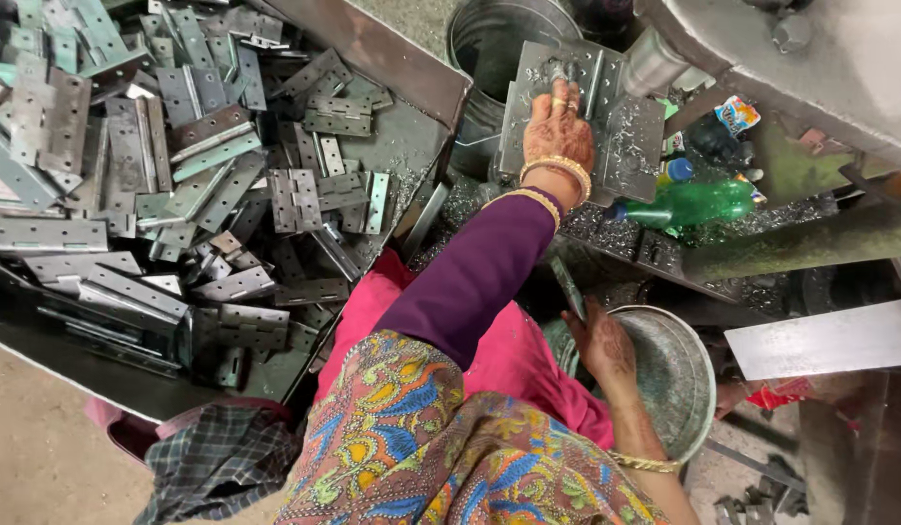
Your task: The person picks up metal brackets one at a time and places them onto a machine to punch holes, then places the finished brackets into a container.
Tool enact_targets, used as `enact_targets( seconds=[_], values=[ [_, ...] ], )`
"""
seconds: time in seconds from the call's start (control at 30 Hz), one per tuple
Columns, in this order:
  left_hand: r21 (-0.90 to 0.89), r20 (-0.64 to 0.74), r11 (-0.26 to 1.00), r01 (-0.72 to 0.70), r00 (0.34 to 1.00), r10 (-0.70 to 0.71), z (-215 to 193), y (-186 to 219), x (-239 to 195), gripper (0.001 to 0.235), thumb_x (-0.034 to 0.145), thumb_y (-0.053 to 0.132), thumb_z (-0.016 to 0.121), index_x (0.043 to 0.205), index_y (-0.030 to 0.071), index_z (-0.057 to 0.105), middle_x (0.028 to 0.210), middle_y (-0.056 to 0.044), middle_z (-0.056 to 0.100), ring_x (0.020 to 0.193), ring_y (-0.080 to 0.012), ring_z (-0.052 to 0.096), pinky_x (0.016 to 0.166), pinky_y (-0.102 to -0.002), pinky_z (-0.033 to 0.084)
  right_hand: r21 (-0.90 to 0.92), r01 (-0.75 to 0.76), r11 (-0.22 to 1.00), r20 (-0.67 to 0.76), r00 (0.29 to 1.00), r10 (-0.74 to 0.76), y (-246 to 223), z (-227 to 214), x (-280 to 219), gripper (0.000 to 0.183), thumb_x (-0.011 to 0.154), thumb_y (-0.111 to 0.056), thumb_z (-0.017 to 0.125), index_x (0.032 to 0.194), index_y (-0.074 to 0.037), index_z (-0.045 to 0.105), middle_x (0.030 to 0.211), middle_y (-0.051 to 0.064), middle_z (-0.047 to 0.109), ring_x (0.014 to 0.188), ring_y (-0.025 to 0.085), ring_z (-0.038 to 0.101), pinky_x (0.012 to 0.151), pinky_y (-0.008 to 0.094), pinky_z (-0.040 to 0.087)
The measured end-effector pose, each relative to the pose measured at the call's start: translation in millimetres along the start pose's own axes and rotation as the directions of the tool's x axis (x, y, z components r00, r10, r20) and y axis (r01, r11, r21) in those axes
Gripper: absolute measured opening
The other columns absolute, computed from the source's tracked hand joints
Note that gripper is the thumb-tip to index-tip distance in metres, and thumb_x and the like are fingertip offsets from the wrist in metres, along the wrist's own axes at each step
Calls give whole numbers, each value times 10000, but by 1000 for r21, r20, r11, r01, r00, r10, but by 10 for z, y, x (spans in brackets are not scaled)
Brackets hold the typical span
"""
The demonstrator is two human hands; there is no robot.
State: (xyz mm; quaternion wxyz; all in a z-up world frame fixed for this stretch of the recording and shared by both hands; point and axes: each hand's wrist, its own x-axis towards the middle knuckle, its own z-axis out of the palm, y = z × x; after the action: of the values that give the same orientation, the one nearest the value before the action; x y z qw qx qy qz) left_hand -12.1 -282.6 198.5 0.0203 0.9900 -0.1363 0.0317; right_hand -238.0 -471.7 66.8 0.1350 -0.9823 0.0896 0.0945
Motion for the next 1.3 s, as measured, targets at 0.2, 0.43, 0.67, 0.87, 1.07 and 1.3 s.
enact_targets(
  seconds=[0.2,0.43,0.67,0.87,1.07,1.3],
  values=[
    [-7,5,999,-34,999,34,22,-120,-129,434,1011,325,441,1305,115,680,1647,-130,339,1538,-301,205,1100,-428,262,-20,124,992,99,988,-122,8,-195,218,441,947,-423,640,1181,-50,619,981,290,712,942,483,679,787,563,517],
    [-61,-275,998,12,961,-28,250,-111,-22,389,979,272,452,1249,133,694,1575,-102,425,1481,-306,305,1080,-475,315,73,47,996,-31,998,-45,-75,412,-81,431,959,-425,632,1112,-22,620,959,306,690,958,524,632,768,576,492],
    [-288,-143,886,362,899,-414,872,-1373,-1003,271,978,236,539,1168,128,699,1169,-138,689,1133,-347,616,911,-524,491,106,56,993,30,998,-59,39,88,-1,405,977,-443,611,1141,-73,617,963,278,701,921,507,660,746,586,502],
    [299,-215,843,447,892,-397,1278,-2613,-1616,310,924,239,644,1192,133,760,1283,-87,697,1350,-274,518,1168,-527,297,74,16,997,47,999,-20,-243,-30,-36,398,951,-462,630,1172,-132,615,937,254,718,876,491,687,731,577,514],
    [-468,50,660,587,764,-644,193,-2183,-1099,267,827,182,702,1082,177,781,1092,-81,741,1136,-299,650,1049,-520,393,147,41,988,-4,999,-41,-109,218,-123,401,959,-482,620,1142,-125,616,910,234,721,862,475,689,719,566,516],
    [-676,-197,725,132,916,-351,18,-210,-360,245,1082,171,554,1231,67,719,1129,-186,737,999,-375,726,883,-487,577,138,22,990,-5,1000,-22,-151,165,-112,474,970,-481,596,1212,-73,585,1023,278,714,996,477,679,788,571,538]
  ],
)
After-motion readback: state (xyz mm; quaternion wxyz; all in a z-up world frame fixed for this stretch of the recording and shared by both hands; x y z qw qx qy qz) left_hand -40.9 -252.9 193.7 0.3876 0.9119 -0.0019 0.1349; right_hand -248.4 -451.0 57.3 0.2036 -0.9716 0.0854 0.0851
